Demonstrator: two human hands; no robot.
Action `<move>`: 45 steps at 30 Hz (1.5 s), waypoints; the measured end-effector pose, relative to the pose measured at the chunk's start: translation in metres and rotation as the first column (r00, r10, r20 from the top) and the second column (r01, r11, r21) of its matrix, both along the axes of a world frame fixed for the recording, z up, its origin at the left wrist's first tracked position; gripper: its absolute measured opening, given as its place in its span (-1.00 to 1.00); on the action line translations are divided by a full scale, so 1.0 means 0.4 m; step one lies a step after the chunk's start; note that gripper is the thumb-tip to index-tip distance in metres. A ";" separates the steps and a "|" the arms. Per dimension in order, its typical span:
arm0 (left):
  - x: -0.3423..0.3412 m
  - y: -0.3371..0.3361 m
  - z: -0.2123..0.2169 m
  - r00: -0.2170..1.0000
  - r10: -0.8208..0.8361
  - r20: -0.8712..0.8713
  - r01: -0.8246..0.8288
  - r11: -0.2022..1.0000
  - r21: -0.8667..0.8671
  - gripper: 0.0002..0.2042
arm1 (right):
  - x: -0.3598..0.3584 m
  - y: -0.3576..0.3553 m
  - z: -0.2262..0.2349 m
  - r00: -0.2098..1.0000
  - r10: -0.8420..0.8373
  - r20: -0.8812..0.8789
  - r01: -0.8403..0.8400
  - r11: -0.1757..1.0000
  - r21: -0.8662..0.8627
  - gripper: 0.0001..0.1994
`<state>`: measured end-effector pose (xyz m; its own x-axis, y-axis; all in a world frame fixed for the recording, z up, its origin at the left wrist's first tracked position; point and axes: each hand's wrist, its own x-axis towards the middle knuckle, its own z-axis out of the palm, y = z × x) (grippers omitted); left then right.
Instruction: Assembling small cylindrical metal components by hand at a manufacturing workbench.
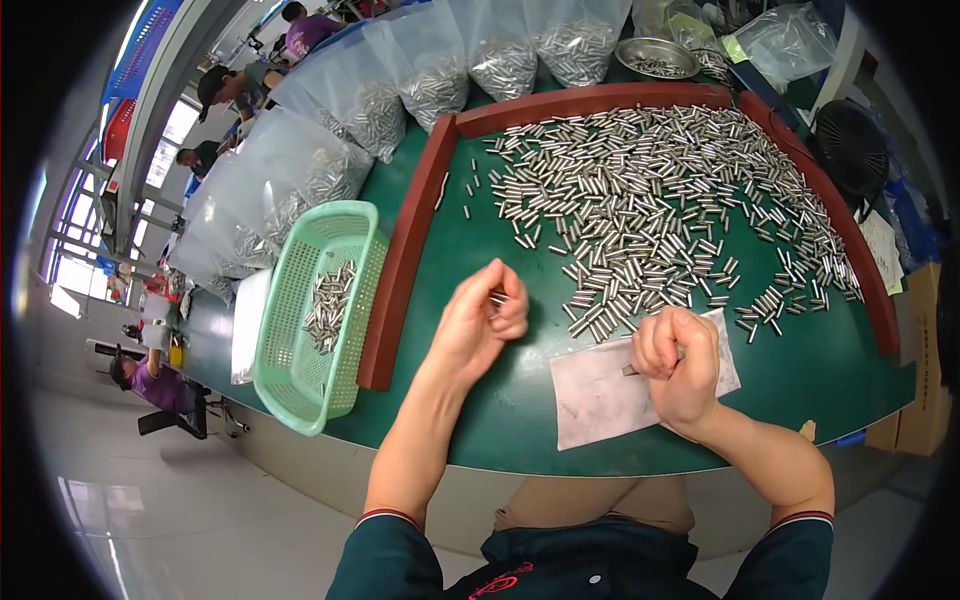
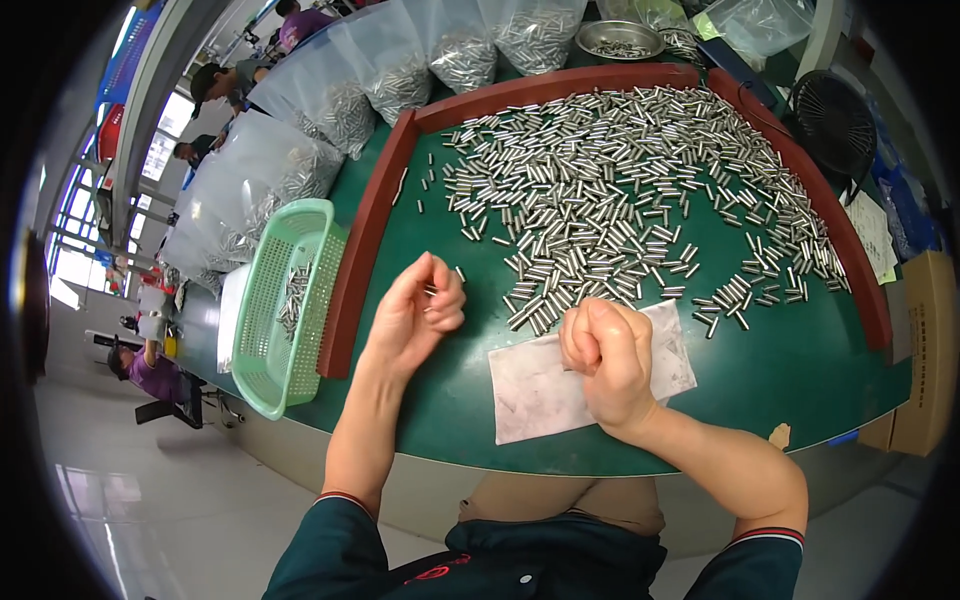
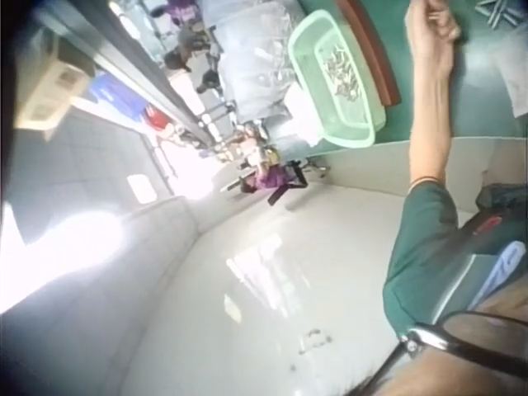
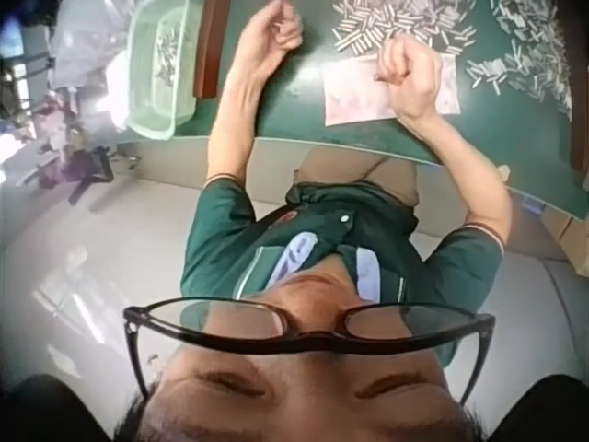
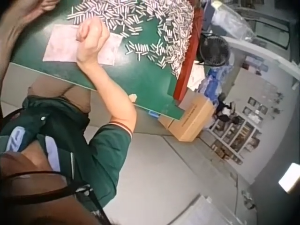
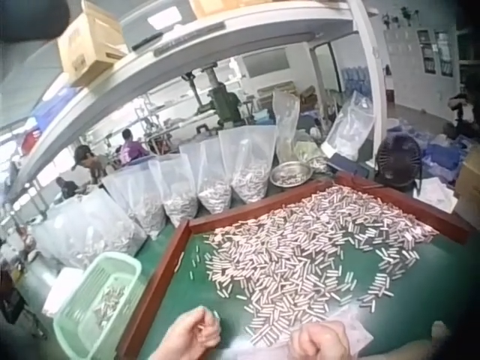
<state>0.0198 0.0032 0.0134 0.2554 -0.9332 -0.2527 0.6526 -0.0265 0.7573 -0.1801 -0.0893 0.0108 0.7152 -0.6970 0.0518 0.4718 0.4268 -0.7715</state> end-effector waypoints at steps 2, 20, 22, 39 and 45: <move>0.025 -0.004 0.014 0.614 0.043 0.788 -0.197 0.975 0.099 -0.89 | -0.002 -0.001 -0.002 1.000 -0.006 -0.003 0.006 1.000 0.002 -0.65; 0.030 0.003 -0.021 -0.417 -0.042 0.908 -0.075 0.997 0.012 -0.88 | 0.002 -0.007 -0.003 1.000 -0.015 0.013 0.014 0.999 0.049 -0.65; 0.029 0.004 -0.018 -0.409 -0.050 0.911 -0.087 0.996 0.016 -0.89 | 0.002 -0.008 -0.001 1.000 -0.001 0.011 0.001 0.999 0.043 -0.64; -0.189 0.007 0.020 0.103 -0.300 0.948 0.148 0.947 0.284 -0.88 | -0.009 -0.011 -0.003 1.000 -0.026 0.004 0.026 0.999 0.039 -0.63; -0.191 0.006 0.008 0.100 -0.302 0.948 0.136 0.948 0.287 -0.89 | -0.011 -0.006 -0.007 0.999 -0.026 0.019 0.024 0.997 0.073 -0.64</move>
<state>-0.0567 0.0057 0.0164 0.1481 -0.9871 -0.0603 -0.6849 -0.1464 0.7138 -0.1844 -0.0918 0.0078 0.6969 -0.7170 0.0142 0.4977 0.4693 -0.7294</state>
